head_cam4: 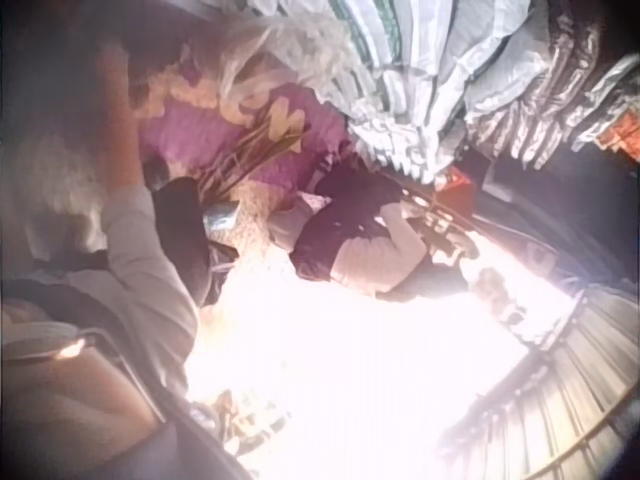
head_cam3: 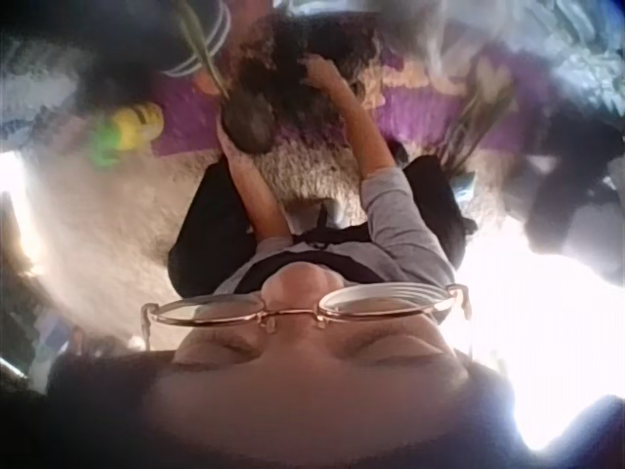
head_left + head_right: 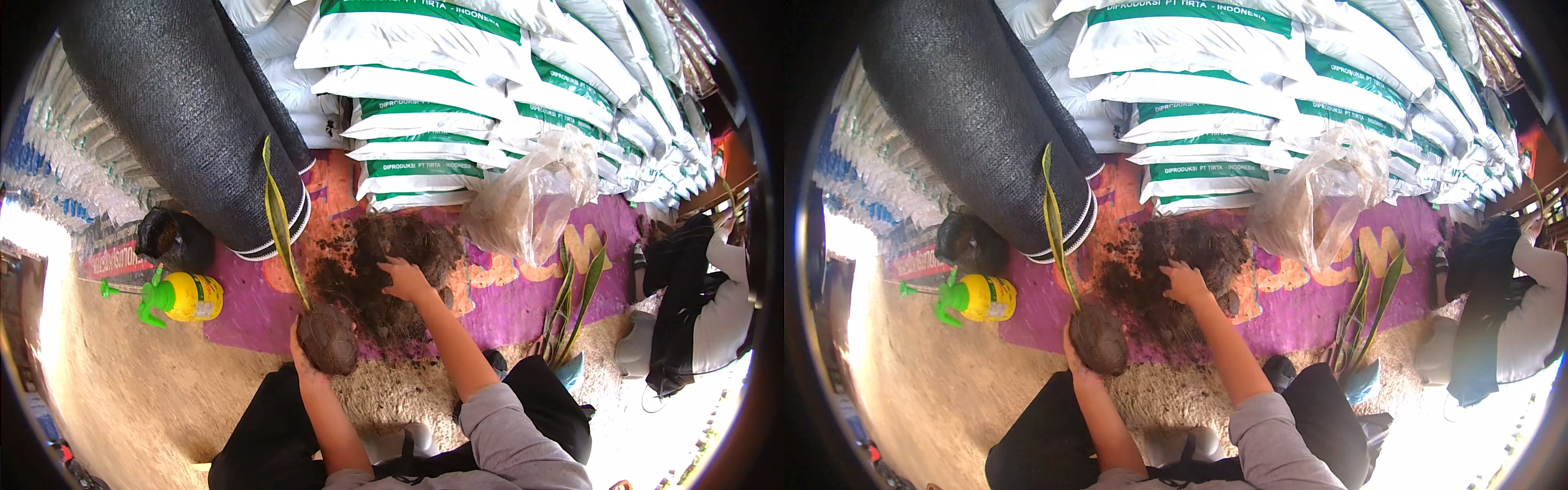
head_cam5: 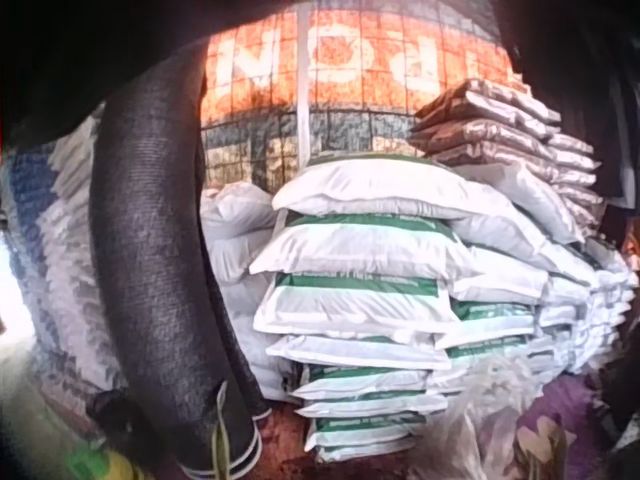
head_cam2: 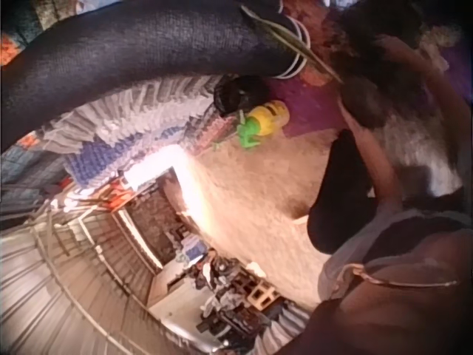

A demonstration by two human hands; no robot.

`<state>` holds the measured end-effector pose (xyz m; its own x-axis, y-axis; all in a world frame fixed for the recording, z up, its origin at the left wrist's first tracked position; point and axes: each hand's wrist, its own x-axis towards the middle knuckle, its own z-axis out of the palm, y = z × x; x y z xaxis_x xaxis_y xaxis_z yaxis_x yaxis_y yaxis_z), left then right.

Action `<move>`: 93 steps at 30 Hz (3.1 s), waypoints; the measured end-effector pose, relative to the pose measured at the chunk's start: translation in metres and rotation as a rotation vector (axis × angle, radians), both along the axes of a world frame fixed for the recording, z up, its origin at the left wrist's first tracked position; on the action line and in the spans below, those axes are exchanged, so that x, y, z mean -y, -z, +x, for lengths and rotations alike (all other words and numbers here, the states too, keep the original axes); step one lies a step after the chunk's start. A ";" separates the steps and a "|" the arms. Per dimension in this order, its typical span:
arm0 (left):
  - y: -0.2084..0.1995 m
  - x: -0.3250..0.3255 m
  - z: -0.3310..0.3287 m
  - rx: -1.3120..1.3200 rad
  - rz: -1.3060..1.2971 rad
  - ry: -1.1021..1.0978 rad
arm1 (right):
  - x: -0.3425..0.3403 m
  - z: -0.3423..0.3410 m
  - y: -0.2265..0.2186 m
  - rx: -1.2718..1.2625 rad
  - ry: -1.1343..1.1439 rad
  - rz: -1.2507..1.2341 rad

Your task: The person sits on the floor and packs soil around the root ball of a small potted plant. They repeatedly add soil and press it down by hand to secure the plant in place.

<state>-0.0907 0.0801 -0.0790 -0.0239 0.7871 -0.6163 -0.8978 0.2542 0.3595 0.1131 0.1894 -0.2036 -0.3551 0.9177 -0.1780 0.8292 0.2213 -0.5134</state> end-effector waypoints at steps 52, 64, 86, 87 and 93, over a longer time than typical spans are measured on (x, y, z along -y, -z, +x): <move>-0.132 0.064 0.121 0.110 0.541 0.412 | 0.207 0.036 -0.289 -0.971 0.338 0.621; -0.115 0.067 0.092 -0.088 0.397 0.436 | 0.196 0.013 -0.259 -1.072 0.182 0.234; -0.079 0.074 0.078 -0.037 0.347 0.391 | 0.226 0.005 -0.276 -0.428 0.192 0.595; -0.072 0.072 0.072 0.050 0.413 0.459 | 0.229 -0.010 -0.268 -0.516 0.179 0.470; -0.051 0.073 0.067 -0.198 0.296 0.346 | 0.219 0.003 -0.279 -0.872 0.336 0.590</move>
